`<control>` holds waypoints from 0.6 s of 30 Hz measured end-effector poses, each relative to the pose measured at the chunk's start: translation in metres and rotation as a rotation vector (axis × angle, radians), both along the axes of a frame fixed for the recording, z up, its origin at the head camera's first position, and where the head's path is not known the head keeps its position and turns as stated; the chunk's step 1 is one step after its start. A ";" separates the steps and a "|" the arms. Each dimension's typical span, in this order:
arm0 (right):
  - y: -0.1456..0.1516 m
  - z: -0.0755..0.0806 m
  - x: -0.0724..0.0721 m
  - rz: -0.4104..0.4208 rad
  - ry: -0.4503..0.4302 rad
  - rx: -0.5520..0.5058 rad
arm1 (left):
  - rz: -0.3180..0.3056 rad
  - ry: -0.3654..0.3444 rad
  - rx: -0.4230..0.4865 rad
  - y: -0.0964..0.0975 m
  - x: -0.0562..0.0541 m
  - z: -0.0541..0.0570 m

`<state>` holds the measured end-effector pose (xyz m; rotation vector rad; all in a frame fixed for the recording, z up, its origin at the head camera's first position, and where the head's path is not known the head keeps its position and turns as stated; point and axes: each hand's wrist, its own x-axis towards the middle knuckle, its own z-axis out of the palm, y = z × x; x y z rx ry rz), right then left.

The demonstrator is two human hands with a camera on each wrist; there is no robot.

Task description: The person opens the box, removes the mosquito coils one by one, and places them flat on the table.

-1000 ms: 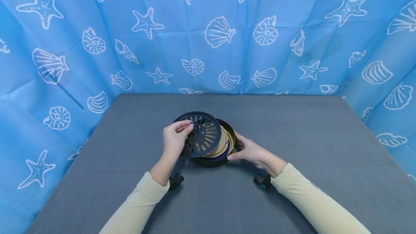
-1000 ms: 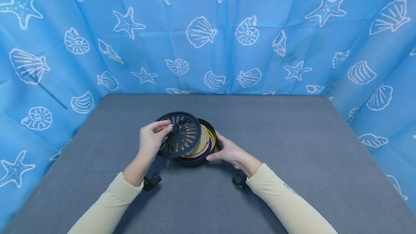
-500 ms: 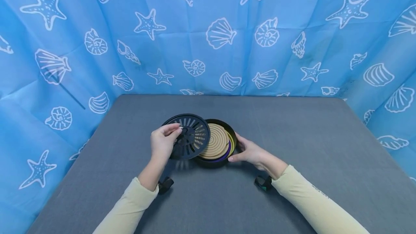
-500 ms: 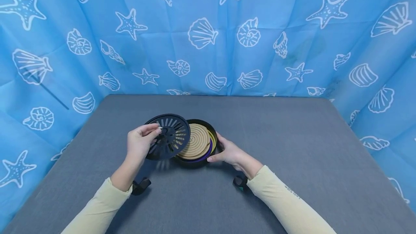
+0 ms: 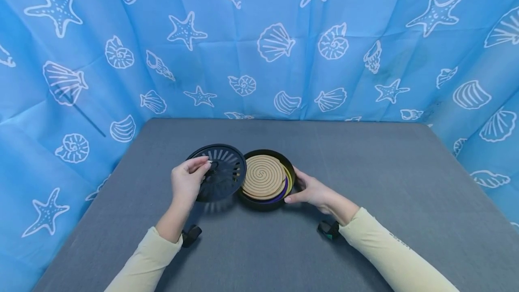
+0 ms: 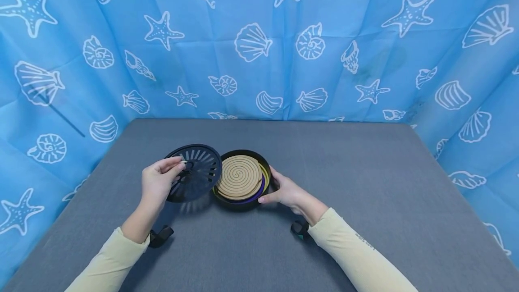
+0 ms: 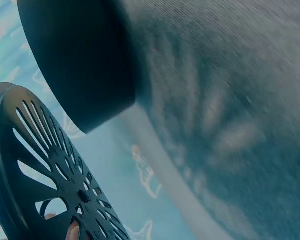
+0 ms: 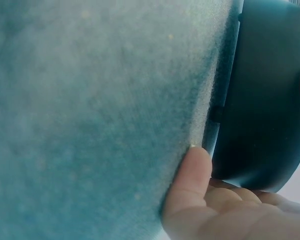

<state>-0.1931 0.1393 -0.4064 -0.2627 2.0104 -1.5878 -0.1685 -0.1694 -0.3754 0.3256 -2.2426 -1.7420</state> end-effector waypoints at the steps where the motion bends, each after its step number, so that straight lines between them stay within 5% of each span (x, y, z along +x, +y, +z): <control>1: 0.000 0.000 0.000 0.001 0.001 0.000 | 0.005 0.004 -0.007 -0.002 0.000 0.000; 18: -0.001 0.001 0.000 -0.003 -0.008 0.003 | 0.078 -0.033 -0.077 -0.031 -0.004 -0.003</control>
